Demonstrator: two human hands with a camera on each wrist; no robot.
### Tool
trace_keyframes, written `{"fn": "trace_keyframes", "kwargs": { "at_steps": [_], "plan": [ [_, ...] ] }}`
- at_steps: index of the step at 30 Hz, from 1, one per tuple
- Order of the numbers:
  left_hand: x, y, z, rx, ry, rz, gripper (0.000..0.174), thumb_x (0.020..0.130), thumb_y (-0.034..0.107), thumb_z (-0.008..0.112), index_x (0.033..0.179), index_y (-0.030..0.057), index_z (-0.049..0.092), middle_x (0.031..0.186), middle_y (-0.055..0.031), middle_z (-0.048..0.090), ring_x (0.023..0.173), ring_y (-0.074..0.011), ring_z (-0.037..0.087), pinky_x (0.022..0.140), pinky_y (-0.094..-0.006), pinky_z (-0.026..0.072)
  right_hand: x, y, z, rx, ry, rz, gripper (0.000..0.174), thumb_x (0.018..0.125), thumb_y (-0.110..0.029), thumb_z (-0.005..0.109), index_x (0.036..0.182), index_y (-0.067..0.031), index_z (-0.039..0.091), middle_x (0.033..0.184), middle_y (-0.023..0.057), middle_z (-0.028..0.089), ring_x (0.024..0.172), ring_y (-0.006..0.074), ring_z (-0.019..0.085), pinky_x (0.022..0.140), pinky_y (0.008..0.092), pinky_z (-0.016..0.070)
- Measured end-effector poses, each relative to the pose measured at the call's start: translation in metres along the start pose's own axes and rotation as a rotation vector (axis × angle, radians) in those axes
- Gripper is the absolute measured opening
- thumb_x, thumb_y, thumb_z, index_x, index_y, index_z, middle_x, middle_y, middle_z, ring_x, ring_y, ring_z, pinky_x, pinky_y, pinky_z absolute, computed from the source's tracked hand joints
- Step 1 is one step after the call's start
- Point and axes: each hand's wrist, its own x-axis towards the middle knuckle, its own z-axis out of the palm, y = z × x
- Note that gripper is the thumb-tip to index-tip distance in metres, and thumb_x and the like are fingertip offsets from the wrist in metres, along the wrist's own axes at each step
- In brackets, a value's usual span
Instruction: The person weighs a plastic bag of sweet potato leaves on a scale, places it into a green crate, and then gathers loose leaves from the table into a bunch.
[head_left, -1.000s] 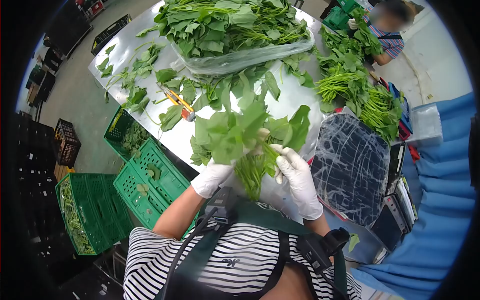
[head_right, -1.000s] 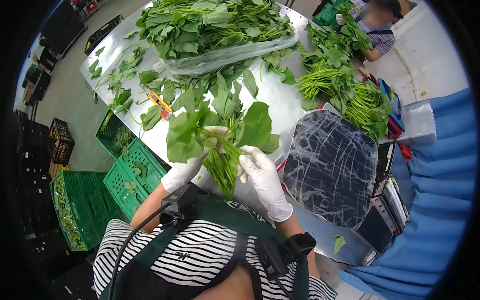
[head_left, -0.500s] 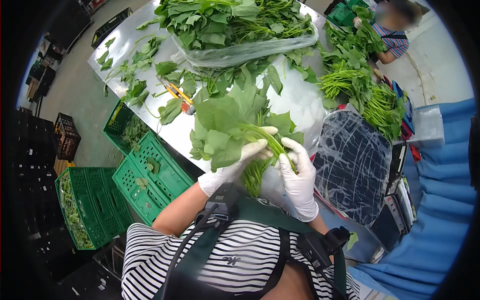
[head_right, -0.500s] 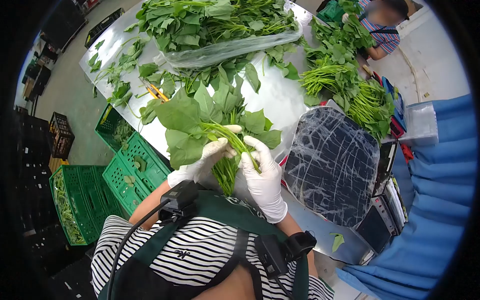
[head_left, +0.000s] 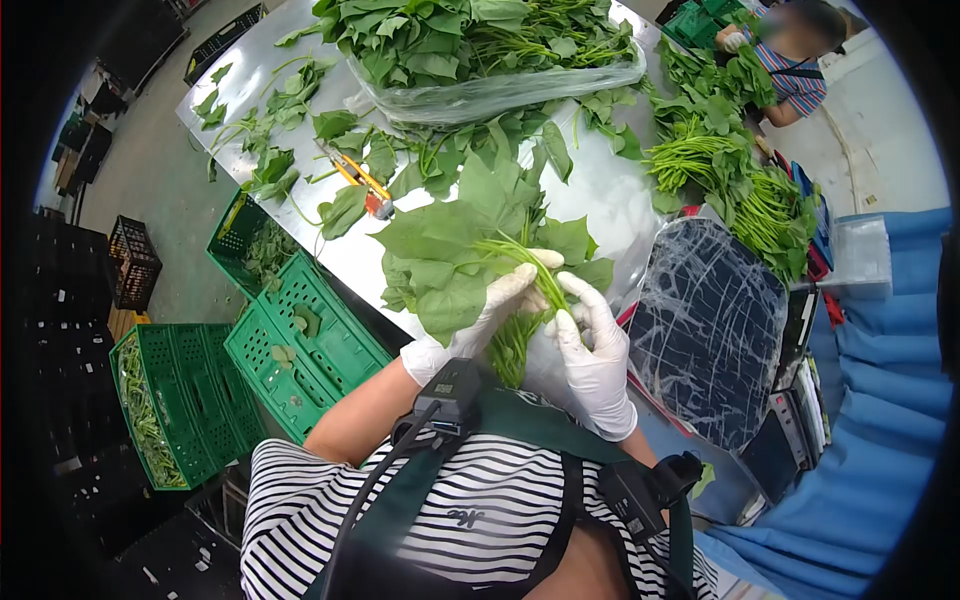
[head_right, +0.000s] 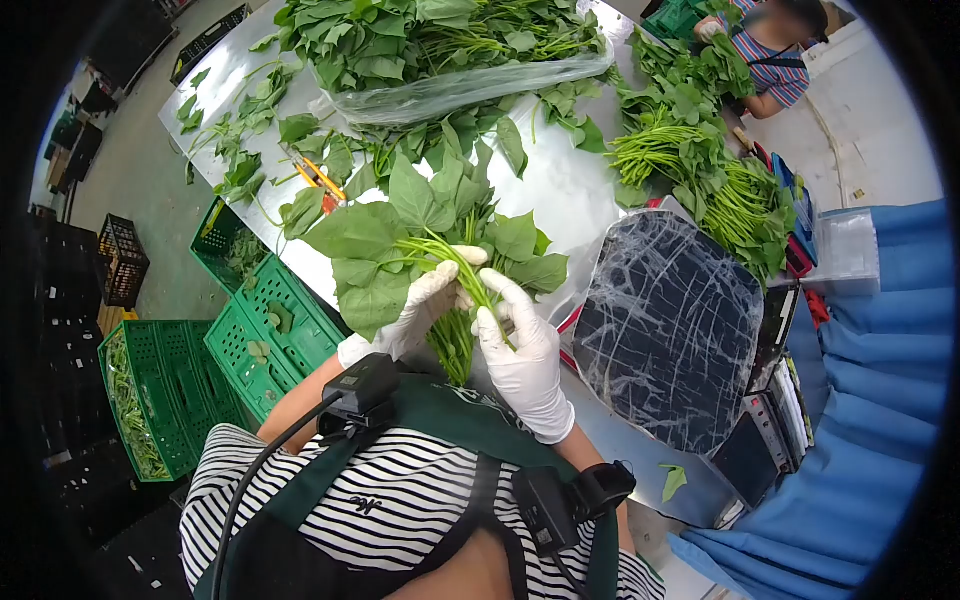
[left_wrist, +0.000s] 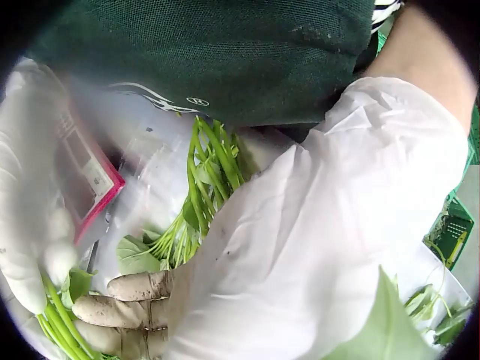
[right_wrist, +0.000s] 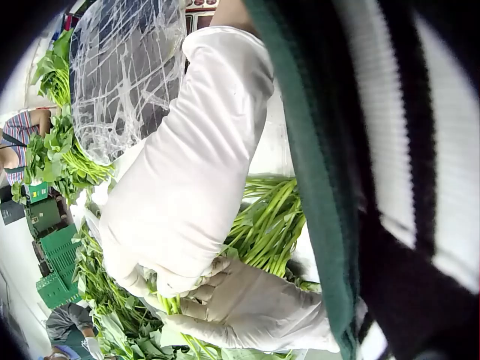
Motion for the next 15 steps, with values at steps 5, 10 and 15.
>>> {"fn": "trace_keyframes", "kwargs": {
  "at_steps": [5,10,15],
  "plan": [
    [-0.002,0.005,0.002,-0.002,-0.007,-0.002,0.043,0.090,0.030,0.054,0.121,0.0018,0.051,0.099,-0.0020,0.059,0.085,-0.0076,0.052,0.076,-0.0227,0.0428,0.001,-0.006,-0.001,0.066,-0.028,0.051,0.032,0.086,-0.004,0.056,0.118,-0.0054,0.051,0.076,0.0050,0.061,0.067,0.0095,0.058,0.062,0.0239,0.0467],
    [-0.001,0.006,-0.001,0.027,-0.046,0.016,0.045,0.088,0.025,0.057,0.124,0.0012,0.048,0.099,-0.0026,0.059,0.084,-0.0075,0.052,0.078,-0.0233,0.0434,0.000,0.000,0.000,0.110,-0.011,0.014,0.029,0.089,-0.007,0.052,0.118,-0.0042,0.049,0.078,0.0058,0.060,0.070,0.0102,0.058,0.064,0.0236,0.0467],
    [-0.003,0.016,0.006,0.094,-0.062,0.001,0.044,0.086,0.019,0.059,0.125,0.0017,0.048,0.101,-0.0032,0.059,0.087,-0.0083,0.052,0.080,-0.0242,0.0436,-0.001,0.001,-0.002,0.208,-0.010,-0.004,0.027,0.093,-0.012,0.046,0.118,-0.0016,0.045,0.089,0.0085,0.060,0.077,0.0113,0.058,0.066,0.0237,0.0476]
  ]
}}
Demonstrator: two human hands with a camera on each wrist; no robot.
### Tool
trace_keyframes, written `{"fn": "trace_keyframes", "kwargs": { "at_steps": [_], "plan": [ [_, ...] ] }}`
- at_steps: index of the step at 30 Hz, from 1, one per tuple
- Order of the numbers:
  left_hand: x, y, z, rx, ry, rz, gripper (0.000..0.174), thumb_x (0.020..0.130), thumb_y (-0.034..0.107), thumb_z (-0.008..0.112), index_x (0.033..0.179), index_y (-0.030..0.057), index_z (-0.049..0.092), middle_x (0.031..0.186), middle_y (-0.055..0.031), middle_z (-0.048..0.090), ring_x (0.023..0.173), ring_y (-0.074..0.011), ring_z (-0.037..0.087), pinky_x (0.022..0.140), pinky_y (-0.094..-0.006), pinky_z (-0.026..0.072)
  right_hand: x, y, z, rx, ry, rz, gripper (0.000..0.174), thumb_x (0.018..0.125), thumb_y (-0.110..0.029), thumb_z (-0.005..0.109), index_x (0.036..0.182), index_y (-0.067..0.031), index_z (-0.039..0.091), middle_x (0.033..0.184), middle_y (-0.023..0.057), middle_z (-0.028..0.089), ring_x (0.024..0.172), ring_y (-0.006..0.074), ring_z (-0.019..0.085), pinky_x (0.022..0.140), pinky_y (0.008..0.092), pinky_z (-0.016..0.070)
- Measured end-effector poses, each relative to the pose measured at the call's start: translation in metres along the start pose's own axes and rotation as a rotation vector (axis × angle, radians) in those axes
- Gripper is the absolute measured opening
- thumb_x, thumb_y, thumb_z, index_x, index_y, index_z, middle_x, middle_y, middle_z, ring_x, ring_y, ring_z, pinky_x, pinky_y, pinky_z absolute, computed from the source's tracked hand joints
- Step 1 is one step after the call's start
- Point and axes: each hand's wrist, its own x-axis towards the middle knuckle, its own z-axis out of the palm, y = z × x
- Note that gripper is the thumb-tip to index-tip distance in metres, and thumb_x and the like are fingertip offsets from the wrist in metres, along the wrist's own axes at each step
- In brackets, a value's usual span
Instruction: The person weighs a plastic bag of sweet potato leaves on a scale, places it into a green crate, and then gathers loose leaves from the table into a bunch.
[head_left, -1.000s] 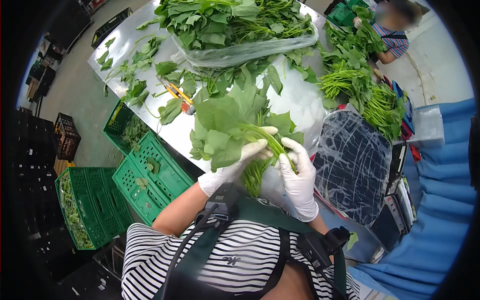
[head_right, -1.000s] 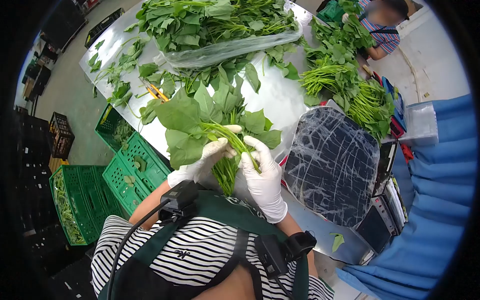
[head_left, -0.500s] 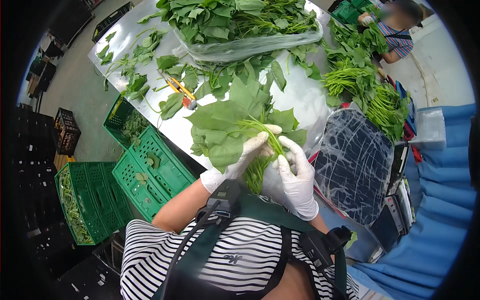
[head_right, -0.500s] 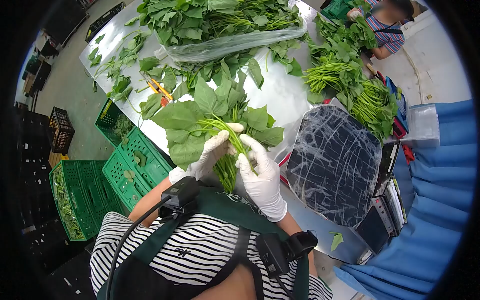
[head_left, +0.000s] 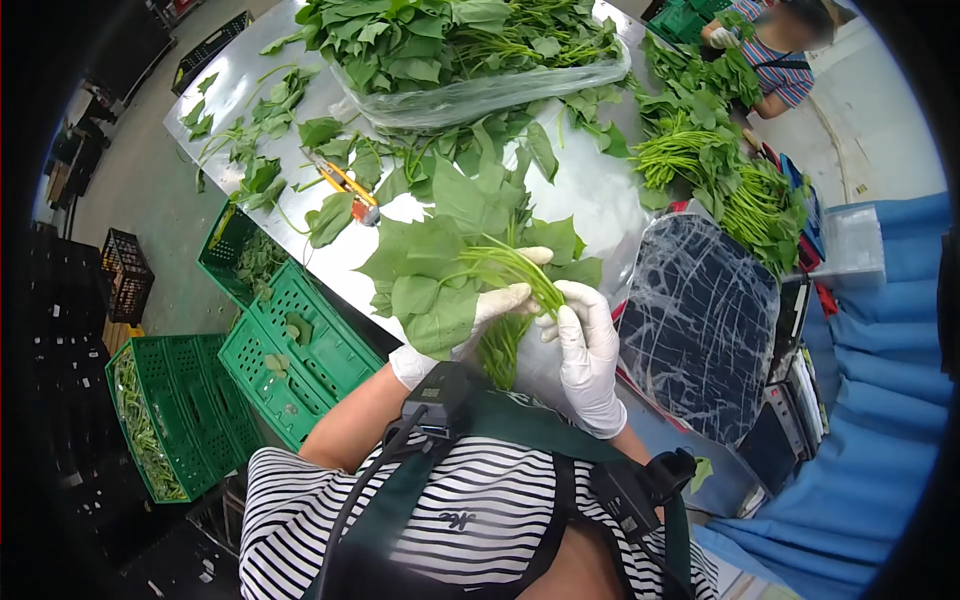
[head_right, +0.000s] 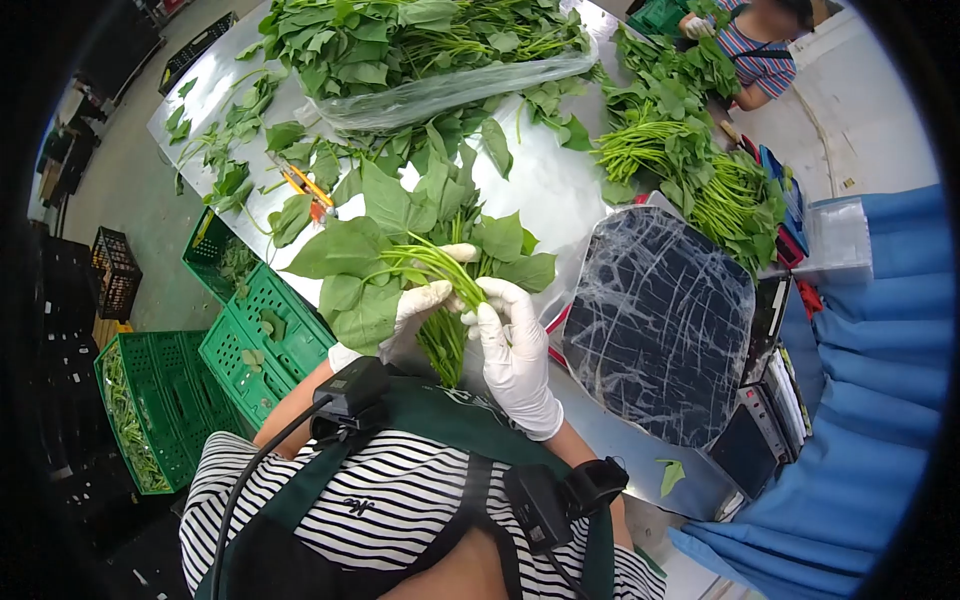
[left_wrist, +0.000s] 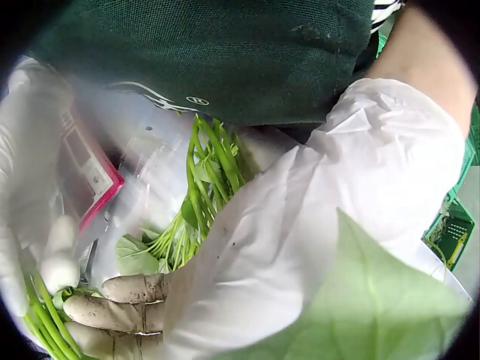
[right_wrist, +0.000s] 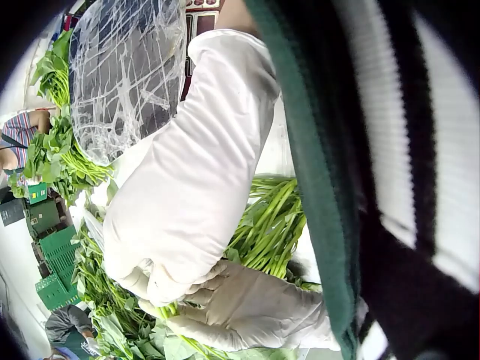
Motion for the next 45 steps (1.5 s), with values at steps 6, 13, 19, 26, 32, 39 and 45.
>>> {"fn": "trace_keyframes", "kwargs": {
  "at_steps": [6,13,19,26,32,39,45],
  "plan": [
    [-0.003,-0.001,0.002,-0.012,0.060,0.002,0.041,0.086,0.018,0.059,0.123,0.0021,0.050,0.101,-0.0035,0.060,0.089,-0.0093,0.053,0.080,-0.0248,0.0441,0.000,-0.004,0.003,0.040,-0.006,0.030,0.027,0.094,-0.012,0.045,0.118,-0.0014,0.044,0.092,0.0080,0.059,0.080,0.0113,0.057,0.069,0.0231,0.0469],
    [0.000,-0.012,-0.008,-0.002,0.122,0.053,0.035,0.084,0.018,0.063,0.114,0.0020,0.055,0.092,-0.0049,0.060,0.080,-0.0115,0.054,0.075,-0.0248,0.0447,0.001,0.006,0.003,-0.175,0.018,-0.025,0.027,0.087,-0.008,0.058,0.112,-0.0029,0.050,0.088,0.0061,0.058,0.074,0.0105,0.056,0.067,0.0238,0.0456],
    [-0.001,-0.011,-0.008,0.088,0.122,0.083,0.032,0.086,0.022,0.061,0.111,0.0017,0.058,0.097,-0.0042,0.061,0.081,-0.0097,0.055,0.074,-0.0242,0.0464,0.001,0.010,0.001,-0.034,0.080,0.079,0.017,0.086,-0.009,0.059,0.101,-0.0017,0.055,0.088,0.0041,0.058,0.073,0.0098,0.056,0.066,0.0236,0.0451],
    [0.004,-0.027,-0.012,0.096,0.207,0.038,0.028,0.085,0.014,0.060,0.110,0.0013,0.057,0.089,-0.0051,0.060,0.076,-0.0115,0.054,0.071,-0.0247,0.0456,0.006,0.025,-0.001,0.041,0.248,0.046,0.013,0.091,-0.010,0.052,0.101,-0.0015,0.054,0.091,0.0038,0.058,0.081,0.0102,0.057,0.073,0.0230,0.0442],
    [0.000,-0.030,-0.019,-0.068,0.301,0.036,0.026,0.086,0.018,0.060,0.108,0.0022,0.060,0.085,-0.0024,0.059,0.073,-0.0075,0.054,0.068,-0.0216,0.0465,0.013,0.021,0.000,0.535,0.317,0.092,0.016,0.094,-0.013,0.046,0.102,-0.0012,0.053,0.093,0.0046,0.059,0.081,0.0132,0.056,0.079,0.0282,0.0446],
    [0.002,-0.023,-0.013,-0.187,0.358,0.090,0.021,0.084,0.018,0.064,0.098,0.0020,0.063,0.079,0.0011,0.057,0.068,-0.0072,0.053,0.064,-0.0215,0.0438,0.018,0.006,0.003,0.752,0.291,0.093,0.015,0.095,-0.014,0.044,0.101,-0.0021,0.050,0.082,0.0035,0.050,0.075,0.0146,0.048,0.073,0.0307,0.0429],
    [-0.006,0.009,-0.082,-0.383,0.609,0.346,0.018,0.084,0.022,0.064,0.095,0.0079,0.060,0.078,0.0033,0.054,0.067,-0.0059,0.049,0.064,-0.0221,0.0418,0.040,-0.022,-0.051,0.925,0.458,-0.144,0.015,0.094,-0.017,0.044,0.083,-0.0080,0.046,0.069,-0.0028,0.031,0.062,0.0094,0.031,0.058,0.0254,0.0318]
  ]
}}
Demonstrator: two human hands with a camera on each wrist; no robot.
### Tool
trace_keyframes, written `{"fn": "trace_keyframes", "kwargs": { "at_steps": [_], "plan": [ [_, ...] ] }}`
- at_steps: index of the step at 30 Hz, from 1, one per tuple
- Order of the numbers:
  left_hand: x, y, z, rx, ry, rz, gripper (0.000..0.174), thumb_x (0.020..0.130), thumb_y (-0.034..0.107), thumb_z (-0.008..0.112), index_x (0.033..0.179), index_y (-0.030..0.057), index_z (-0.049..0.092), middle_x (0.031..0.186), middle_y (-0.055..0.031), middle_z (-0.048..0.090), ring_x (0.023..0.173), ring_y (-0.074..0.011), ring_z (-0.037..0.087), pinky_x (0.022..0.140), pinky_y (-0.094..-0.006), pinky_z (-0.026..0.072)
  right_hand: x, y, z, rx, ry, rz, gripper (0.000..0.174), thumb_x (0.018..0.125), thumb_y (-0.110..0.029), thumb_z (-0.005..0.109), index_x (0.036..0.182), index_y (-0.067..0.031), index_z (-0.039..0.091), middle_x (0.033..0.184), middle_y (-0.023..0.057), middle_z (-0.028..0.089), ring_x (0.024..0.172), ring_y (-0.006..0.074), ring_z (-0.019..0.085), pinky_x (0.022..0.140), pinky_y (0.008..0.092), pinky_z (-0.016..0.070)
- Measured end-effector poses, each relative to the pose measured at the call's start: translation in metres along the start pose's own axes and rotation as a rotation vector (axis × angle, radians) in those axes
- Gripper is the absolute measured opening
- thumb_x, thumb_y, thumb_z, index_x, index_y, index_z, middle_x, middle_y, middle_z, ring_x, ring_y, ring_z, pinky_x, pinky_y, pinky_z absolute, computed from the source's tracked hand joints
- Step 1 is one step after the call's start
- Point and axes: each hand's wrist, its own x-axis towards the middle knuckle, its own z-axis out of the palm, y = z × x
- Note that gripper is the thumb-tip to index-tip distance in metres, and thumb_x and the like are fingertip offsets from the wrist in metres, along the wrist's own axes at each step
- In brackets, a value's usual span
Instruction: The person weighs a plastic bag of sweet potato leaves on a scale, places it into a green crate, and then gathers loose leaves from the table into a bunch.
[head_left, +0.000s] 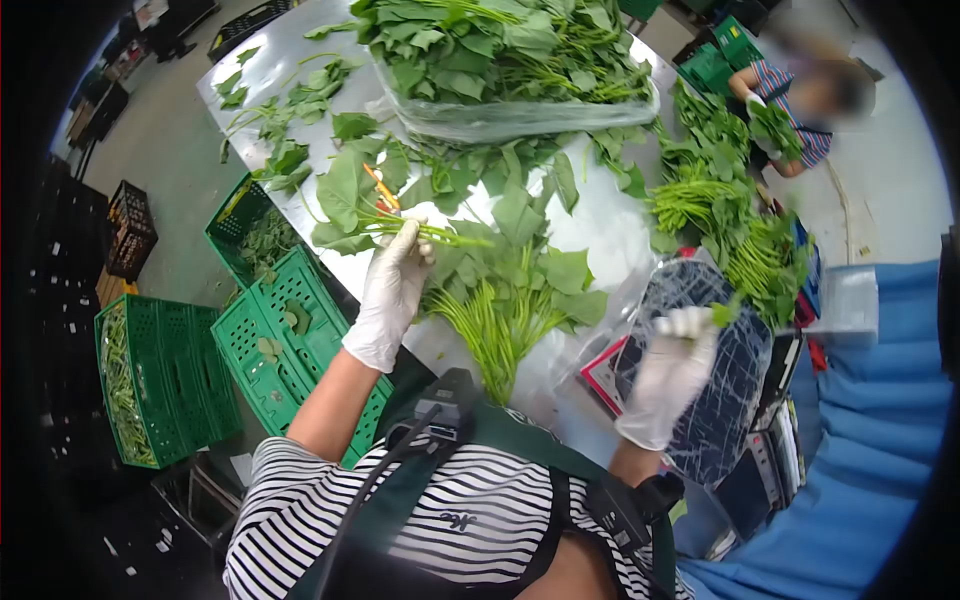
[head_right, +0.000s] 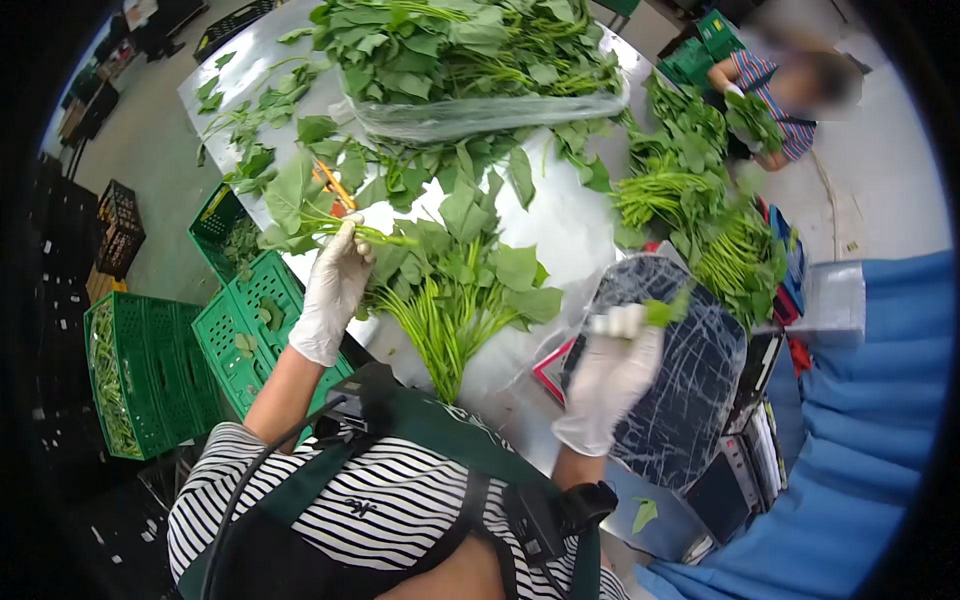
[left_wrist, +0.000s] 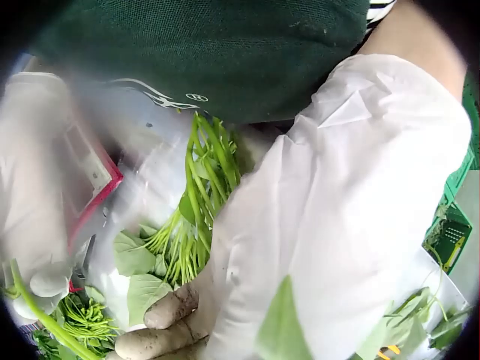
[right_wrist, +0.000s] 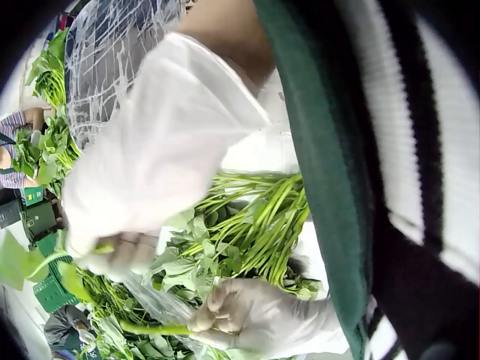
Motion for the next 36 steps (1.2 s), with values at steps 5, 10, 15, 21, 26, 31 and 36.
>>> {"fn": "trace_keyframes", "kwargs": {
  "at_steps": [5,10,15,21,26,31,36],
  "plan": [
    [-0.028,-0.002,0.026,0.166,-0.201,-0.117,0.022,0.087,0.027,0.059,0.097,0.0070,0.059,0.079,0.0023,0.052,0.068,-0.0074,0.047,0.067,-0.0218,0.0404,0.029,0.032,0.079,-0.675,-0.347,-0.169,0.025,0.089,-0.017,0.055,0.107,-0.0011,0.050,0.088,0.0030,0.055,0.079,0.0136,0.051,0.071,0.0248,0.0425],
    [-0.048,-0.001,0.030,0.227,-0.214,-0.083,0.031,0.085,0.031,0.061,0.103,0.0053,0.057,0.087,0.0014,0.054,0.076,-0.0061,0.049,0.070,-0.0214,0.0401,0.030,0.095,0.122,-1.195,-0.841,-0.514,0.035,0.076,-0.027,0.068,0.099,-0.0039,0.056,0.094,0.0119,0.059,0.085,0.0250,0.059,0.074,0.0311,0.0469],
    [-0.052,0.012,0.021,0.314,-0.038,-0.059,0.022,0.089,0.026,0.054,0.101,0.0078,0.054,0.083,0.0036,0.050,0.073,-0.0062,0.046,0.068,-0.0218,0.0384,-0.015,0.071,0.100,-1.507,-1.171,-0.155,0.028,0.076,-0.028,0.068,0.093,-0.0090,0.058,0.080,0.0078,0.058,0.073,0.0255,0.058,0.064,0.0339,0.0468],
    [-0.053,0.008,0.030,0.359,-0.204,-0.012,0.041,0.083,0.024,0.063,0.115,0.0008,0.053,0.087,-0.0009,0.056,0.077,-0.0075,0.050,0.073,-0.0220,0.0411,-0.019,0.074,0.066,-1.478,-0.968,-0.380,0.014,0.078,-0.021,0.066,0.084,-0.0097,0.060,0.071,0.0065,0.058,0.061,0.0267,0.057,0.057,0.0353,0.0449],
    [-0.053,0.010,0.035,0.327,-0.328,-0.091,0.035,0.083,0.017,0.062,0.114,0.0010,0.054,0.089,-0.0021,0.057,0.076,-0.0091,0.051,0.074,-0.0222,0.0422,-0.023,0.071,0.055,-1.340,-0.831,-0.234,0.008,0.079,-0.014,0.065,0.083,-0.0077,0.062,0.074,0.0076,0.060,0.064,0.0242,0.059,0.058,0.0315,0.0457],
    [-0.051,0.005,0.033,0.316,-0.285,-0.100,0.026,0.086,0.015,0.059,0.107,0.0009,0.057,0.090,-0.0026,0.060,0.075,-0.0072,0.054,0.073,-0.0215,0.0438,-0.030,0.075,0.050,-1.121,-0.675,-0.041,0.007,0.082,-0.007,0.063,0.087,-0.0035,0.064,0.079,0.0074,0.061,0.069,0.0170,0.059,0.066,0.0263,0.0455],
    [-0.056,0.005,0.037,0.305,-0.223,-0.080,0.025,0.086,0.014,0.058,0.107,0.0015,0.057,0.085,-0.0013,0.059,0.075,-0.0077,0.053,0.073,-0.0227,0.0439,-0.032,0.087,0.043,-0.663,-0.445,0.168,0.009,0.088,-0.006,0.056,0.090,0.0017,0.059,0.083,0.0079,0.063,0.086,0.0165,0.060,0.080,0.0288,0.0465]
  ]
}}
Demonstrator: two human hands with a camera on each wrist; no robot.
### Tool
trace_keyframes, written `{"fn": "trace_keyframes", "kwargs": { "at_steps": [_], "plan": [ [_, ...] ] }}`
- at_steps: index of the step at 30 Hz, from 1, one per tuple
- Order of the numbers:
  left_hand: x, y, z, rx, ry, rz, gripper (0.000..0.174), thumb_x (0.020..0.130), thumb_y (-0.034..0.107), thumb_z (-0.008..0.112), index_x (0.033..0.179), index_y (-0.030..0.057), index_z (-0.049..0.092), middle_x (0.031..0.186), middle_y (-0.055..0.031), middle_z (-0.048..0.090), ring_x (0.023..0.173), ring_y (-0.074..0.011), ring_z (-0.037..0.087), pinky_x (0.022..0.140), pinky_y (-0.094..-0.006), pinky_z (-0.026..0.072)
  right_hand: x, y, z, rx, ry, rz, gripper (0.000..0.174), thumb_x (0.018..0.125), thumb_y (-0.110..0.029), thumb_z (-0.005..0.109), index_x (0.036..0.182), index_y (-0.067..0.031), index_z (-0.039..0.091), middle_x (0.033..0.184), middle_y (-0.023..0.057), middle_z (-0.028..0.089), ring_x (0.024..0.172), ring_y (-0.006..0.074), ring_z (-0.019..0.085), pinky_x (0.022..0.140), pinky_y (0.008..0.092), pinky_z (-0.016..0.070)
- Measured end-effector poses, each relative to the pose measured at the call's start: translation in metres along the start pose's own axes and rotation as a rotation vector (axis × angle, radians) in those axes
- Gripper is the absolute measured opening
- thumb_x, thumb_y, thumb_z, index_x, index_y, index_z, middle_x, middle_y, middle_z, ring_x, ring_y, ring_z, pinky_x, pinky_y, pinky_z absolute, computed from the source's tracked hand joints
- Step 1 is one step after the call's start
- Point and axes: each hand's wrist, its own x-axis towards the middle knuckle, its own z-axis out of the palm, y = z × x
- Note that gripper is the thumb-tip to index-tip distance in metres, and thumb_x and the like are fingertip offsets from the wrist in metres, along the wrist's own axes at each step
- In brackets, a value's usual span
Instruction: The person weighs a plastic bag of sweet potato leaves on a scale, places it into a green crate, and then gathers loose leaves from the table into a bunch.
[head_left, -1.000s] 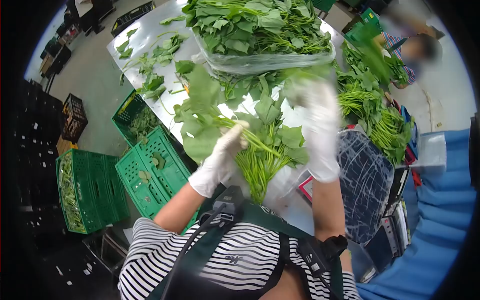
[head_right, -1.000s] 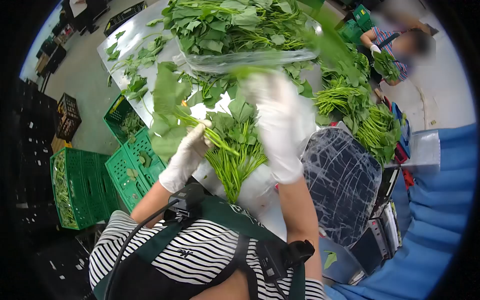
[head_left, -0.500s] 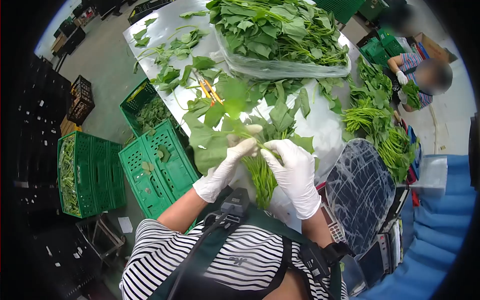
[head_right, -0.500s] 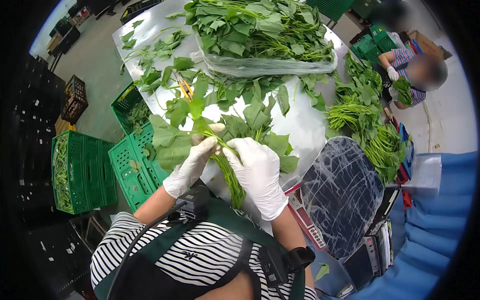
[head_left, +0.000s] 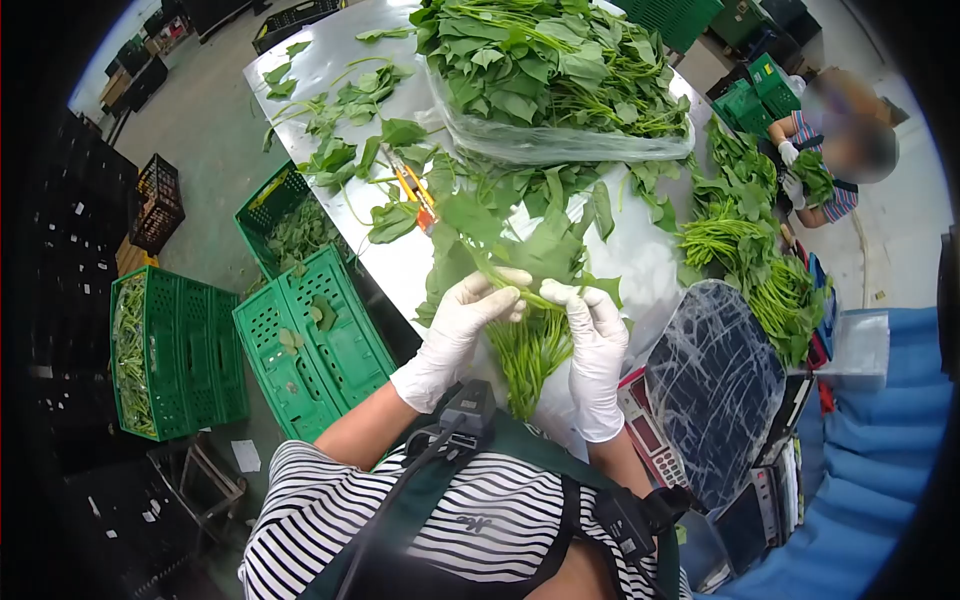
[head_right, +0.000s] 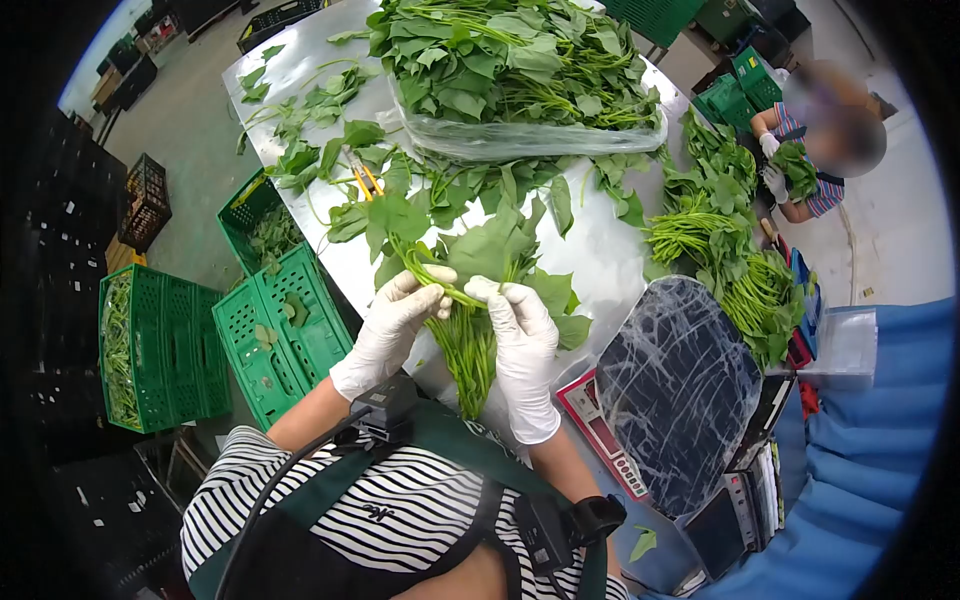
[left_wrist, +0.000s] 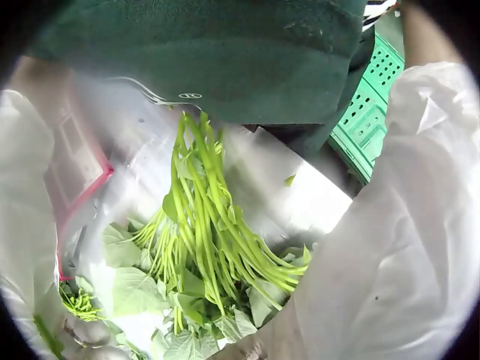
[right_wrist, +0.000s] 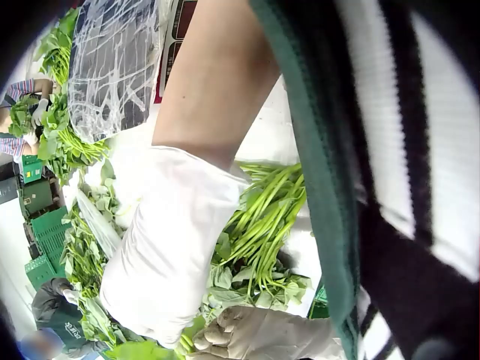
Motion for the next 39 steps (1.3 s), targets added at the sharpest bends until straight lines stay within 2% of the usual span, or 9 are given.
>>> {"fn": "trace_keyframes", "kwargs": {
  "at_steps": [7,12,14,16,19,25,29,33,39],
  "plan": [
    [0.012,0.005,-0.029,-0.249,0.173,0.133,0.023,0.084,0.014,0.060,0.104,0.0046,0.054,0.076,-0.0003,0.054,0.072,-0.0105,0.051,0.069,-0.0246,0.0421,0.015,-0.019,-0.028,0.254,0.278,-0.091,0.023,0.096,-0.022,0.042,0.082,-0.0058,0.052,0.080,0.0053,0.057,0.086,0.0184,0.058,0.086,0.0319,0.0457],
    [0.002,0.014,-0.029,-0.291,-0.017,0.027,0.023,0.083,0.015,0.060,0.103,0.0050,0.054,0.076,-0.0020,0.055,0.071,-0.0116,0.051,0.068,-0.0252,0.0408,0.061,-0.071,-0.048,0.388,0.375,-0.343,0.017,0.095,-0.021,0.045,0.094,-0.0055,0.052,0.083,0.0022,0.054,0.085,0.0138,0.052,0.077,0.0265,0.0423],
    [-0.001,0.007,-0.018,-0.324,-0.089,-0.013,0.021,0.081,0.016,0.061,0.098,0.0054,0.054,0.075,-0.0031,0.052,0.069,-0.0131,0.050,0.068,-0.0263,0.0394,0.076,-0.096,-0.003,-0.205,0.174,-0.478,0.018,0.093,-0.018,0.048,0.103,-0.0036,0.053,0.088,0.0038,0.057,0.087,0.0138,0.054,0.076,0.0261,0.0437],
    [-0.003,0.002,-0.011,-0.320,-0.208,-0.045,0.017,0.081,0.018,0.060,0.092,0.0065,0.054,0.072,-0.0033,0.049,0.067,-0.0134,0.047,0.067,-0.0275,0.0380,0.101,-0.090,0.020,-0.422,-0.377,-0.232,0.035,0.088,-0.021,0.056,0.116,-0.0001,0.049,0.097,0.0117,0.060,0.083,0.0188,0.060,0.073,0.0282,0.0470],
    [-0.005,0.008,-0.012,-0.291,-0.429,0.024,0.014,0.082,0.022,0.057,0.085,0.0085,0.053,0.069,-0.0033,0.044,0.063,-0.0135,0.043,0.062,-0.0280,0.0342,0.087,-0.045,0.035,-0.591,-0.378,-0.210,0.044,0.085,-0.030,0.059,0.117,-0.0020,0.049,0.099,0.0139,0.062,0.087,0.0233,0.061,0.077,0.0315,0.0477],
    [-0.007,0.013,-0.033,-0.258,-0.404,0.101,0.014,0.082,0.023,0.058,0.084,0.0093,0.055,0.068,-0.0041,0.045,0.060,-0.0136,0.041,0.060,-0.0277,0.0327,0.025,-0.039,0.004,-0.455,-0.625,0.289,0.037,0.089,-0.036,0.054,0.079,-0.0014,0.060,0.062,0.0038,0.057,0.059,0.0094,0.053,0.058,0.0255,0.0426],
    [0.000,0.010,-0.030,-0.151,-0.437,0.090,0.016,0.080,0.024,0.060,0.083,0.0091,0.057,0.070,-0.0040,0.046,0.059,-0.0113,0.041,0.059,-0.0235,0.0350,0.006,-0.052,-0.004,-0.073,-0.761,0.598,0.033,0.091,-0.034,0.052,0.085,-0.0031,0.060,0.065,-0.0001,0.056,0.057,0.0058,0.050,0.054,0.0196,0.0391],
    [0.000,0.007,-0.017,-0.052,-0.307,-0.001,0.020,0.076,0.020,0.063,0.089,0.0069,0.059,0.078,-0.0073,0.053,0.063,-0.0115,0.047,0.060,-0.0226,0.0383,-0.007,-0.032,-0.006,0.059,-0.637,0.666,0.023,0.090,-0.026,0.055,0.087,-0.0033,0.060,0.064,-0.0011,0.055,0.056,0.0046,0.048,0.052,0.0189,0.0370],
    [-0.004,0.010,-0.017,-0.109,-0.250,-0.054,0.054,0.073,0.018,0.064,0.122,0.0022,0.047,0.132,-0.0096,0.042,0.087,-0.0157,0.052,0.083,-0.0299,0.0403,-0.022,-0.008,-0.011,-0.057,-0.342,0.363,0.013,0.087,-0.016,0.061,0.087,-0.0025,0.059,0.065,-0.0020,0.054,0.060,0.0038,0.048,0.055,0.0191,0.0378]
  ]
}}
